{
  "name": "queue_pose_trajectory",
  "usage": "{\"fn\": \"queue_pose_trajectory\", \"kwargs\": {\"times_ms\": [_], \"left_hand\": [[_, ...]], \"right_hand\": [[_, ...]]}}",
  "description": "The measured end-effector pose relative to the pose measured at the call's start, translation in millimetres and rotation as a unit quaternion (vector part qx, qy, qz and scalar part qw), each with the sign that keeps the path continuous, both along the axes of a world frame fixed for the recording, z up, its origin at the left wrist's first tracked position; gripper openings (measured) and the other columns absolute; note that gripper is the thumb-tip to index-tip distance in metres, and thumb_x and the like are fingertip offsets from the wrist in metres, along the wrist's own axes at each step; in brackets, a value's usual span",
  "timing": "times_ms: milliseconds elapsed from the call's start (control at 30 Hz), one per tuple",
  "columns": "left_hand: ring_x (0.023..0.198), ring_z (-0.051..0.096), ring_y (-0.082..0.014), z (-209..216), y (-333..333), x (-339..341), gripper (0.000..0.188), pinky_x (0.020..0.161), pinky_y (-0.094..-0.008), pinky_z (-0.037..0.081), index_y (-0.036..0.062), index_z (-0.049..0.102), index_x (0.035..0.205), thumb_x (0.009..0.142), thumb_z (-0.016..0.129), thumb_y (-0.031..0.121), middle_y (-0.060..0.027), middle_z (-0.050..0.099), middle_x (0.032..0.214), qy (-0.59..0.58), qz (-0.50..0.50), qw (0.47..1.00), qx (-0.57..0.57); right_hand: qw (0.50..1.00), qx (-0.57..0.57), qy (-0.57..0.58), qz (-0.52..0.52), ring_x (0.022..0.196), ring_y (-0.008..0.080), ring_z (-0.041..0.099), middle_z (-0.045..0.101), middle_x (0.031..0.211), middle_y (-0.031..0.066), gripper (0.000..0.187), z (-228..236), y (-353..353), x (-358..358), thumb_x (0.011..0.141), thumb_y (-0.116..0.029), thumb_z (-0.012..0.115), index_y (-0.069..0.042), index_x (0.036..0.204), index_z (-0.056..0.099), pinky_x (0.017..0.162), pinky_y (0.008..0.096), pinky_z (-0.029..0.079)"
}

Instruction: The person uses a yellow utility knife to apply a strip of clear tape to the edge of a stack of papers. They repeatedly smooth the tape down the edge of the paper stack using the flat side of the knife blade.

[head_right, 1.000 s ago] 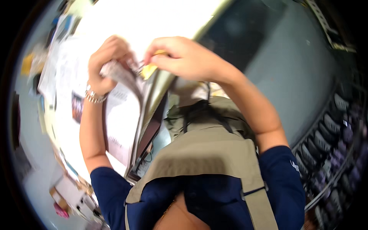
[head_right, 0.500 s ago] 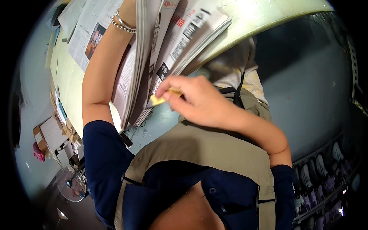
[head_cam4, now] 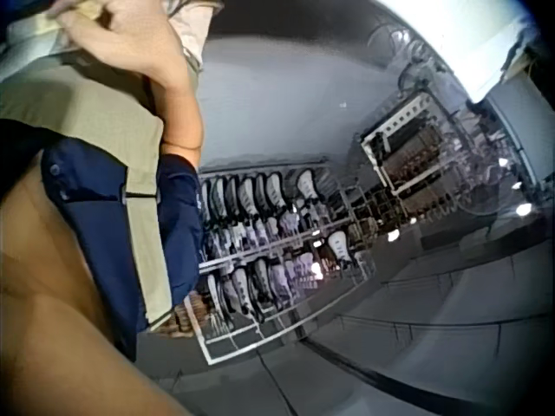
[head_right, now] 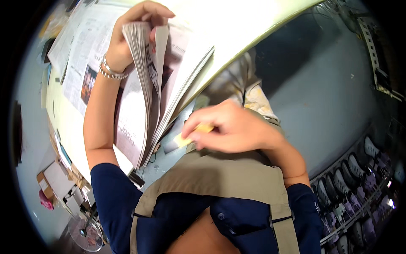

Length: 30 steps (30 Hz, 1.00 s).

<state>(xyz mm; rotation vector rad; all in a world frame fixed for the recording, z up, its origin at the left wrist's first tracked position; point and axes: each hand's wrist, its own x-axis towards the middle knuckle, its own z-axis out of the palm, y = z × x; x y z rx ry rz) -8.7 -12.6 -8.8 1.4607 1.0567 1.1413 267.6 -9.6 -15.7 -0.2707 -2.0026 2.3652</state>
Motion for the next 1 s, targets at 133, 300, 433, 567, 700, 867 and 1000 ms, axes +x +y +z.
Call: {"fn": "queue_pose_trajectory", "kwargs": {"times_ms": [133, 300, 433, 567, 700, 867, 1000], "left_hand": [[0.065, 0.054, -0.0143, 7, 15, 12, 0.019, 0.06, -0.0257, 0.043, 0.0, 0.066, 0.082, 0.075, 0.062, 0.017, -0.0044, 0.051, 0.072, 0.241, -0.056, 0.955, 0.165], [0.089, 0.058, -0.0255, 4, 12, 7, 0.021, 0.073, -0.0314, 0.046, 0.0032, 0.049, 0.067, 0.069, 0.059, 0.022, -0.0134, 0.056, 0.098, 0.283, -0.034, 0.945, 0.161], [0.099, 0.059, -0.0306, -3, 13, 11, 0.025, 0.086, -0.0404, 0.046, 0.0085, 0.043, 0.065, 0.069, 0.061, 0.025, -0.0162, 0.062, 0.1, 0.262, -0.031, 0.947, 0.184], [0.107, 0.061, -0.0353, 0, 15, 13, 0.036, 0.098, -0.0504, 0.039, 0.0112, 0.044, 0.067, 0.075, 0.058, 0.043, -0.018, 0.068, 0.099, 0.266, -0.062, 0.946, 0.176], [0.103, 0.064, -0.0359, 3, 14, 15, 0.05, 0.1, -0.052, 0.038, 0.0105, 0.045, 0.067, 0.074, 0.055, 0.059, -0.017, 0.07, 0.096, 0.297, -0.069, 0.934, 0.188], [0.092, 0.066, -0.032, 5, 13, 11, 0.029, 0.09, -0.046, 0.044, 0.0097, 0.047, 0.068, 0.068, 0.062, 0.034, -0.014, 0.071, 0.091, 0.289, -0.056, 0.926, 0.236], [0.081, 0.065, -0.0274, 8, 13, 15, 0.019, 0.073, -0.036, 0.049, 0.0078, 0.051, 0.069, 0.056, 0.064, 0.008, -0.0099, 0.072, 0.088, 0.289, -0.047, 0.917, 0.269]], "right_hand": [[0.931, 0.006, -0.016, -0.365, 0.072, 0.0096, 0.063, 0.066, 0.088, 0.0082, 0.014, 14, 27, 29, 0.089, -0.004, 0.06, 0.004, 0.099, 0.065, 0.063, 0.0202, 0.047], [0.88, 0.166, -0.007, -0.444, 0.072, 0.0075, 0.062, 0.065, 0.085, 0.0046, 0.012, 2, 44, 22, 0.091, -0.004, 0.058, 0.002, 0.099, 0.065, 0.059, 0.0171, 0.044], [0.884, 0.202, 0.002, -0.422, 0.07, 0.006, 0.063, 0.065, 0.081, 0.0032, 0.012, -2, 48, 18, 0.091, -0.005, 0.057, 0.0, 0.098, 0.066, 0.054, 0.0159, 0.042], [0.9, 0.198, 0.008, -0.389, 0.07, 0.0067, 0.063, 0.065, 0.081, 0.0037, 0.012, -1, 51, 18, 0.091, -0.005, 0.057, 0.0, 0.098, 0.066, 0.054, 0.0162, 0.042], [0.906, 0.181, 0.023, -0.381, 0.072, 0.0062, 0.062, 0.065, 0.082, 0.0047, 0.014, 0, 51, 19, 0.092, -0.004, 0.055, -0.001, 0.099, 0.066, 0.055, 0.0173, 0.042], [0.846, 0.302, 0.009, -0.44, 0.07, 0.0142, 0.058, 0.06, 0.079, 0.0076, 0.015, 0, 57, 3, 0.087, -0.005, 0.055, -0.002, 0.097, 0.066, 0.061, 0.0262, 0.045], [0.795, 0.45, 0.025, -0.407, 0.072, 0.0282, 0.056, 0.054, 0.078, 0.0101, 0.018, -3, 44, -29, 0.074, -0.014, 0.066, -0.006, 0.089, 0.065, 0.063, 0.0372, 0.047]]}}
